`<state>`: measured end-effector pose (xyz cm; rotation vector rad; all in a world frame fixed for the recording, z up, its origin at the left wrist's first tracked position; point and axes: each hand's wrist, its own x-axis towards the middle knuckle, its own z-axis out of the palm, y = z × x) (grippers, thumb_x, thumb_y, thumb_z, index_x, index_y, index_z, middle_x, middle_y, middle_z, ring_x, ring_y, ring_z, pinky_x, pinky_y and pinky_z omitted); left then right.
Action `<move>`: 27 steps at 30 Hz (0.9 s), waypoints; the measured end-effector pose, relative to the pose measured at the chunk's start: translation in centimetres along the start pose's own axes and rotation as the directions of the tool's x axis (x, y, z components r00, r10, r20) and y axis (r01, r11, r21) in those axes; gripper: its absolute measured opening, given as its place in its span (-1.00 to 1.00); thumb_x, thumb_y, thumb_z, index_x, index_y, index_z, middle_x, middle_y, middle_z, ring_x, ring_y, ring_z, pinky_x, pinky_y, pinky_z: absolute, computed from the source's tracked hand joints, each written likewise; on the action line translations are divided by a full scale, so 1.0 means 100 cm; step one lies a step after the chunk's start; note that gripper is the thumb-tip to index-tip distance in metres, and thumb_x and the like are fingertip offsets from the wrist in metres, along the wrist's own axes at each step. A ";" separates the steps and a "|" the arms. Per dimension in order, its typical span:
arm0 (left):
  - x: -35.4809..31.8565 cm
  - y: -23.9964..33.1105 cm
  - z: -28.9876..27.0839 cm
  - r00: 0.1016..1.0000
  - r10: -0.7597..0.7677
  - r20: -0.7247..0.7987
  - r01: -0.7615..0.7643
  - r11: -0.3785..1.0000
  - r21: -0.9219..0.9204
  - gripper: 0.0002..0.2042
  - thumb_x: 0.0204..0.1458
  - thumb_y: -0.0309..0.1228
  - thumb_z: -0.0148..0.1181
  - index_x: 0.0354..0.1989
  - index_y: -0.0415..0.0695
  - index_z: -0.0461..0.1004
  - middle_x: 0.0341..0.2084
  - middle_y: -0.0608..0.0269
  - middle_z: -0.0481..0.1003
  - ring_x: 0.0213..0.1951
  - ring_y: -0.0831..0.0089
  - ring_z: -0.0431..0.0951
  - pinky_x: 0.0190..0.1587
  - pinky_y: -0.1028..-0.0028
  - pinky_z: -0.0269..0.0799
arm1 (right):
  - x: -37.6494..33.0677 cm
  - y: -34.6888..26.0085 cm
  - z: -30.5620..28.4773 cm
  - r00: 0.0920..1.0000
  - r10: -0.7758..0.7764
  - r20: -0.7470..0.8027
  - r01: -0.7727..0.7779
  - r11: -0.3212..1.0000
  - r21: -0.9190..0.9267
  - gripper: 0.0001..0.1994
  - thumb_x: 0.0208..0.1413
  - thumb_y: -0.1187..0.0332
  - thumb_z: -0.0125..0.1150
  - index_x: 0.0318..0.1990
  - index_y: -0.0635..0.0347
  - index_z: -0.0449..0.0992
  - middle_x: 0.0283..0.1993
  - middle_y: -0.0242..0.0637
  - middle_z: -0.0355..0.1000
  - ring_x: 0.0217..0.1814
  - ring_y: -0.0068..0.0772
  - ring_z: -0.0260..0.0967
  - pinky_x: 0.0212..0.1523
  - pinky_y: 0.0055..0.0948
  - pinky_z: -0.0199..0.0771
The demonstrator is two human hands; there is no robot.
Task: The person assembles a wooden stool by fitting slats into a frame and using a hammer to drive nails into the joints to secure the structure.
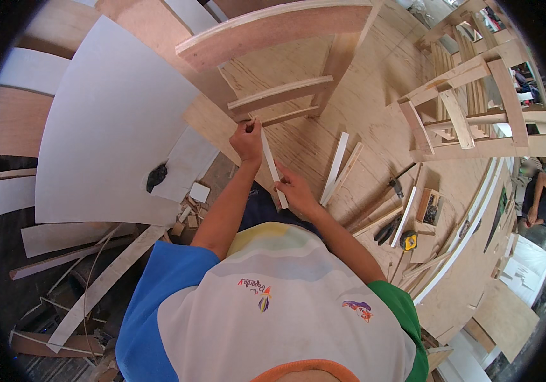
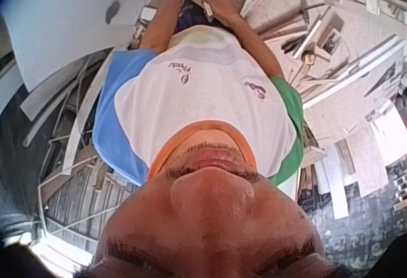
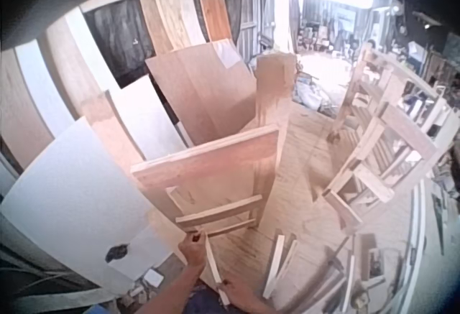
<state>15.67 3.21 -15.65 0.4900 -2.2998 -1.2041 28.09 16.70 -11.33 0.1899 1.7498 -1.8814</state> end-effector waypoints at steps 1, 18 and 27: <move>0.000 0.002 -0.001 1.000 0.002 0.000 -0.002 1.000 0.010 -0.81 -0.15 -0.35 0.34 -0.54 -0.24 0.54 -0.66 0.10 0.53 -0.59 0.35 0.56 -0.47 0.45 0.43 | 0.001 0.003 -0.001 1.000 -0.012 0.000 0.012 1.000 -0.005 -0.39 0.09 0.52 0.01 0.33 -0.01 0.10 -0.47 -0.27 0.40 -0.62 -0.53 0.34 -0.57 -0.49 0.37; -0.004 -0.007 0.004 0.999 -0.044 -0.010 0.043 0.999 -0.030 -0.74 -0.12 -0.28 0.35 -0.51 -0.28 0.54 -0.63 0.11 0.54 -0.57 0.39 0.54 -0.45 0.43 0.40 | 0.000 0.005 -0.001 1.000 0.030 0.005 -0.030 0.999 0.038 -0.40 0.10 0.51 0.02 0.33 -0.03 0.11 -0.45 -0.27 0.37 -0.64 -0.51 0.33 -0.61 -0.49 0.38; -0.001 0.003 -0.001 1.000 0.025 -0.008 -0.025 1.000 -0.014 -0.80 -0.11 -0.35 0.31 -0.52 -0.25 0.53 -0.63 0.12 0.54 -0.55 0.35 0.58 -0.43 0.44 0.44 | 0.005 0.011 -0.002 1.000 0.025 0.017 -0.025 1.000 -0.007 -0.39 0.11 0.50 0.01 0.33 -0.10 0.09 -0.39 -0.12 0.39 -0.61 -0.38 0.38 -0.60 -0.41 0.45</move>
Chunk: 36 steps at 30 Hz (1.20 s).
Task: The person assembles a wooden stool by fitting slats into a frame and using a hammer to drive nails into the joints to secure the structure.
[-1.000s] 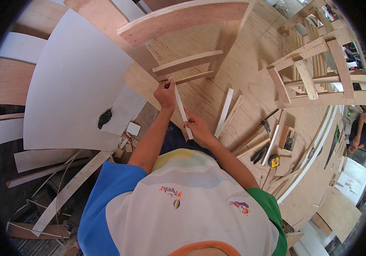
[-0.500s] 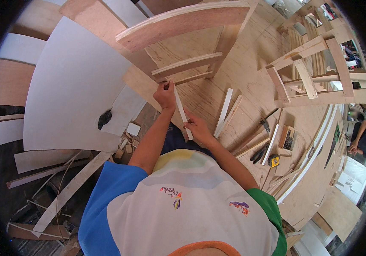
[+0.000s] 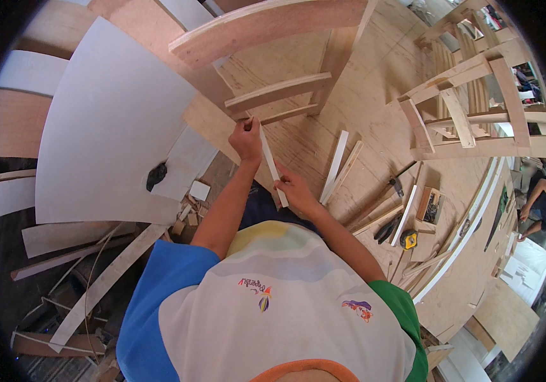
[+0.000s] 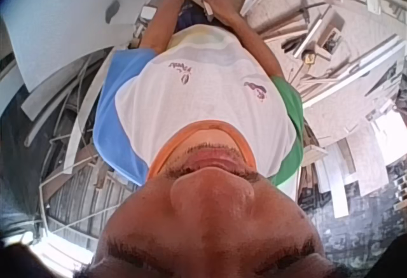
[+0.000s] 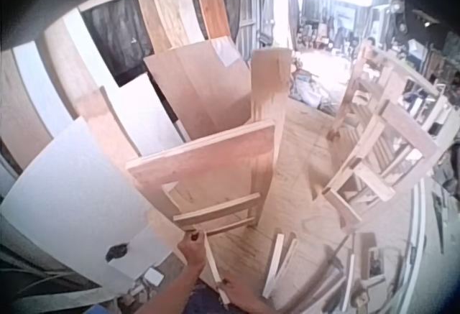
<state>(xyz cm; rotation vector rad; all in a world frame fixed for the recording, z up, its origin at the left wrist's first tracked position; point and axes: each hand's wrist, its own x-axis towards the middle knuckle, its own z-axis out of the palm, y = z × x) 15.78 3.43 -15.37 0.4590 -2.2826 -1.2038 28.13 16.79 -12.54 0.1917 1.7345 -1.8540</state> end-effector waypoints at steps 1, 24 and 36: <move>0.000 0.000 0.000 1.000 0.012 0.004 -0.012 1.000 0.008 -0.80 -0.11 -0.35 0.31 -0.52 -0.25 0.53 -0.63 0.12 0.54 -0.55 0.35 0.58 -0.42 0.43 0.44 | 0.001 0.003 0.000 1.000 -0.016 -0.004 0.016 1.000 -0.007 -0.39 0.11 0.49 0.01 0.33 -0.11 0.09 -0.39 -0.12 0.39 -0.61 -0.38 0.38 -0.60 -0.40 0.45; 0.002 0.001 -0.001 0.999 -0.034 0.019 0.033 0.998 0.051 -0.81 -0.14 -0.34 0.33 -0.53 -0.23 0.55 -0.64 0.11 0.54 -0.56 0.34 0.57 -0.43 0.44 0.44 | -0.007 0.022 0.009 0.998 0.053 0.045 -0.064 0.953 0.297 -0.43 0.21 0.32 0.03 0.32 0.18 -0.02 -0.36 -0.19 0.37 -0.49 -0.42 0.40 -0.50 -0.44 0.53; 0.004 -0.006 0.004 0.999 -0.023 0.040 0.021 0.998 0.067 -0.79 -0.11 -0.32 0.33 -0.50 -0.24 0.55 -0.58 0.13 0.55 -0.54 0.33 0.54 -0.42 0.40 0.43 | -0.020 0.051 -0.029 0.949 0.040 -0.314 0.073 0.938 0.340 -0.56 0.21 0.19 0.05 0.18 0.16 0.21 -0.30 -0.22 0.37 -0.36 -0.48 0.37 -0.32 -0.50 0.47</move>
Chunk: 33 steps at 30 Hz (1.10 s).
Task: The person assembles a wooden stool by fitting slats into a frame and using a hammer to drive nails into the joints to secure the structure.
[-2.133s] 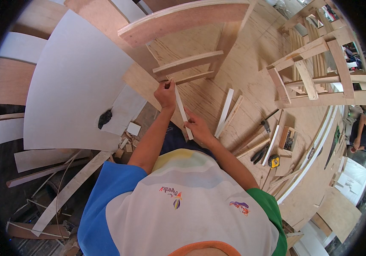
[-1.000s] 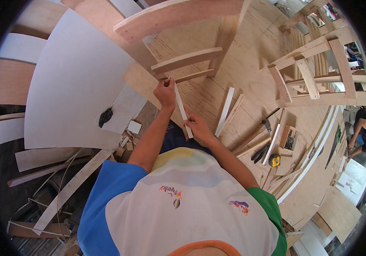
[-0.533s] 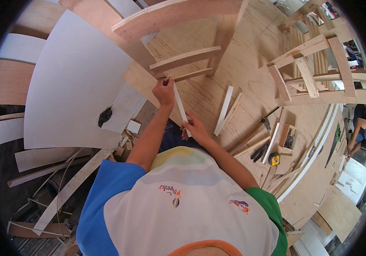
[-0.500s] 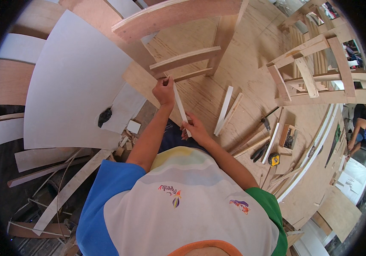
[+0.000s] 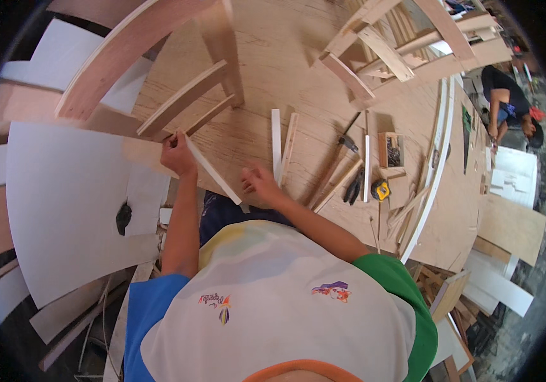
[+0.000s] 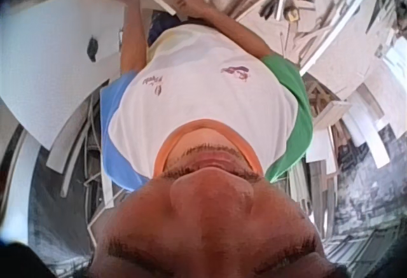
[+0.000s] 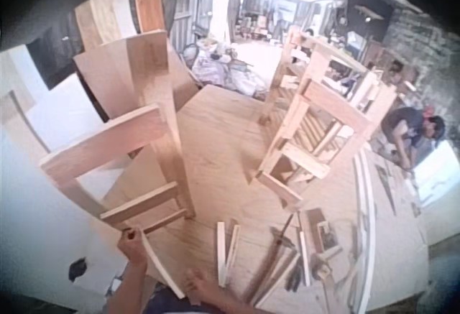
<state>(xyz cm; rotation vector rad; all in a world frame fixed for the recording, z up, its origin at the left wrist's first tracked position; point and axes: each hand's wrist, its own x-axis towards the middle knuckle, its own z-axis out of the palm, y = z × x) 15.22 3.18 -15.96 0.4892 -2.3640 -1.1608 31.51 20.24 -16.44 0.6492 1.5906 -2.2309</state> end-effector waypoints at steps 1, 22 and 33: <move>-0.003 -0.002 0.003 1.000 -0.027 0.010 0.027 0.999 -0.023 -0.79 -0.11 -0.32 0.32 -0.49 -0.25 0.54 -0.58 0.13 0.56 -0.53 0.33 0.54 -0.42 0.40 0.43 | 0.002 -0.001 -0.018 0.984 -0.060 -0.168 0.036 0.989 -0.142 -0.60 0.19 0.21 0.09 0.12 0.18 0.26 -0.34 -0.24 0.38 -0.36 -0.48 0.37 -0.33 -0.50 0.44; -0.003 0.000 0.000 0.998 -0.043 -0.042 0.039 0.996 -0.083 -0.85 -0.15 -0.40 0.33 -0.53 -0.23 0.55 -0.63 0.13 0.54 -0.55 0.37 0.57 -0.43 0.46 0.43 | -0.036 0.069 -0.194 0.577 -0.294 -0.762 -0.493 0.617 -0.613 -0.32 -0.12 0.22 0.24 0.10 0.52 0.16 -0.03 0.29 0.32 0.03 0.21 0.29 0.06 -0.12 0.28; -0.005 0.000 -0.008 0.997 -0.070 0.015 0.071 0.991 -0.118 -0.84 -0.14 -0.38 0.32 -0.51 -0.22 0.54 -0.64 0.15 0.53 -0.57 0.37 0.56 -0.44 0.44 0.41 | -0.062 -0.047 -0.110 0.922 -0.119 -0.367 0.016 0.962 -0.272 -0.72 -0.02 0.55 0.04 -0.10 0.25 0.24 -0.56 -0.37 0.21 -0.71 -0.54 0.21 -0.73 -0.51 0.31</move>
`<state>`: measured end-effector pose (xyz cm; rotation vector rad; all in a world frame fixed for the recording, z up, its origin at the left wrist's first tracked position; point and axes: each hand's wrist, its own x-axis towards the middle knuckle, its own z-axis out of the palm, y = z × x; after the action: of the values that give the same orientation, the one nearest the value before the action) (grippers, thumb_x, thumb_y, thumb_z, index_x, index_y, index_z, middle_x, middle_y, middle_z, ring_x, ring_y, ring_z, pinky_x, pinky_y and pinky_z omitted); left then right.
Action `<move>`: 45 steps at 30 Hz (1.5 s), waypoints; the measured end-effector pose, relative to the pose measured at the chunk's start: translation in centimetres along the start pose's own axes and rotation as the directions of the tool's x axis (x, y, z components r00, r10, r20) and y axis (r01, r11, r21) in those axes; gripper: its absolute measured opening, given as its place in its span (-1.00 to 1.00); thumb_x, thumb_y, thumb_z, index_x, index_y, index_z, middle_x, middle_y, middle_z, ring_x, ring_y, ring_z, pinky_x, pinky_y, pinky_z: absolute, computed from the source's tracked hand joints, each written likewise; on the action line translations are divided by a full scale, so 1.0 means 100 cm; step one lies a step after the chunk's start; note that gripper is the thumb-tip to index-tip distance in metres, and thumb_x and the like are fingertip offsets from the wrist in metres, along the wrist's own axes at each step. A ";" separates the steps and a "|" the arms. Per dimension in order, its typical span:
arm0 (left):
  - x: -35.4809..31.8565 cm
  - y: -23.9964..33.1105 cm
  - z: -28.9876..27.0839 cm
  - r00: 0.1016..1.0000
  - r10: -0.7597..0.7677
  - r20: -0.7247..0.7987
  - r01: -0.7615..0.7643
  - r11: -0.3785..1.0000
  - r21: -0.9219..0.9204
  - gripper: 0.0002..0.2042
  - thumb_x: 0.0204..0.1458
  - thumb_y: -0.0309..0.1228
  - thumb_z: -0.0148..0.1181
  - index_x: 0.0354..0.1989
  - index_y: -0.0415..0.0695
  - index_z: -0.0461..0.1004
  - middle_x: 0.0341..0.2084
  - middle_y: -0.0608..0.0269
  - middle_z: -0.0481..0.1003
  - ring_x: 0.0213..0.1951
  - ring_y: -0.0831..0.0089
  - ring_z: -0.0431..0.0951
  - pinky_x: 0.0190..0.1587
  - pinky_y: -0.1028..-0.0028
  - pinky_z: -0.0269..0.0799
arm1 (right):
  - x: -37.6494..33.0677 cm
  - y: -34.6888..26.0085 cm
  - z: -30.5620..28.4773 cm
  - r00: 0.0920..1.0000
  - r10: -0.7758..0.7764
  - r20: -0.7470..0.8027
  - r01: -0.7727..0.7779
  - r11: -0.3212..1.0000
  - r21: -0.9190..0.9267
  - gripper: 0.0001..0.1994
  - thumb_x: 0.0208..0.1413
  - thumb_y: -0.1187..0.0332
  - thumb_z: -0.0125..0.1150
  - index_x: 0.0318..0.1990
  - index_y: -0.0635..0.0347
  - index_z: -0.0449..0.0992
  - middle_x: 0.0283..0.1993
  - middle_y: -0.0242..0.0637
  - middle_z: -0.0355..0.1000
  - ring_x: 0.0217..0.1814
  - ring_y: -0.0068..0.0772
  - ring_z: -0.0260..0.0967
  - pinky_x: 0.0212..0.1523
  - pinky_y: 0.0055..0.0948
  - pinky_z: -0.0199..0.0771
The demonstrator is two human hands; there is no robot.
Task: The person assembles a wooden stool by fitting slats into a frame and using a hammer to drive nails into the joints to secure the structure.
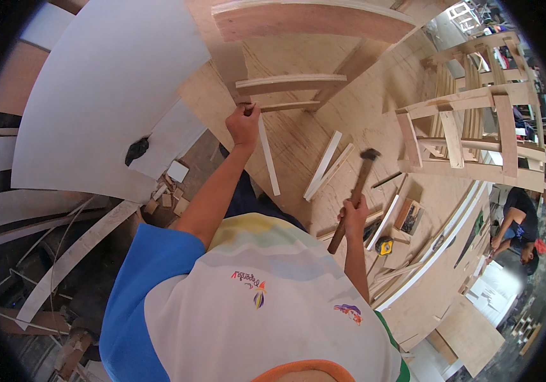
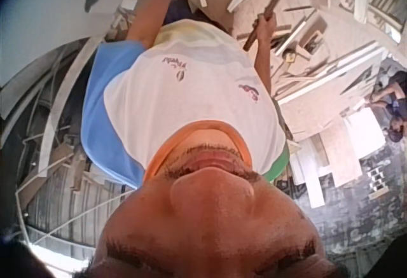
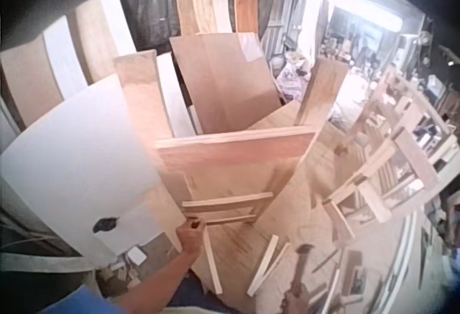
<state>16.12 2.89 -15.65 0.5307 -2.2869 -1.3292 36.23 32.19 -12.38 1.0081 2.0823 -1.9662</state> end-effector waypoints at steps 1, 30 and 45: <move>0.000 -0.001 0.000 1.000 -0.008 0.003 0.008 1.000 0.012 -0.84 -0.14 -0.38 0.32 -0.50 -0.22 0.54 -0.64 0.15 0.54 -0.56 0.37 0.56 -0.44 0.44 0.41 | -0.002 -0.007 0.007 0.994 -0.015 0.105 0.017 1.000 -0.023 -0.70 -0.01 0.55 0.04 -0.07 0.24 0.26 -0.54 -0.38 0.22 -0.70 -0.56 0.21 -0.72 -0.52 0.32; -0.008 -0.035 -0.007 0.995 -0.012 0.101 0.011 1.000 0.017 -0.84 -0.18 -0.39 0.37 -0.52 -0.19 0.52 -0.46 0.14 0.53 -0.36 0.34 0.52 -0.29 0.43 0.38 | 0.044 -0.047 0.135 0.840 -0.263 0.474 0.458 0.812 -0.361 -0.77 -0.08 0.46 0.12 -0.24 0.36 0.33 -0.63 -0.25 0.30 -0.67 -0.41 0.32 -0.63 -0.42 0.33; 0.114 -0.107 0.080 0.769 0.378 0.515 -0.409 0.911 -0.058 -0.89 -0.12 -0.53 0.22 -0.47 -0.23 0.39 0.13 0.19 0.34 0.25 0.15 0.19 0.27 0.13 0.02 | 0.098 -0.118 0.156 0.940 -0.310 0.144 0.342 0.848 -0.405 -0.82 -0.12 0.49 0.09 -0.29 0.26 0.34 -0.46 -0.30 0.32 -0.43 -0.47 0.26 -0.35 -0.47 0.30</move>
<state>3.43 -2.40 -26.56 -0.3435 -2.6607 -1.2962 16.98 22.29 -9.72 0.5132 2.6164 -1.5138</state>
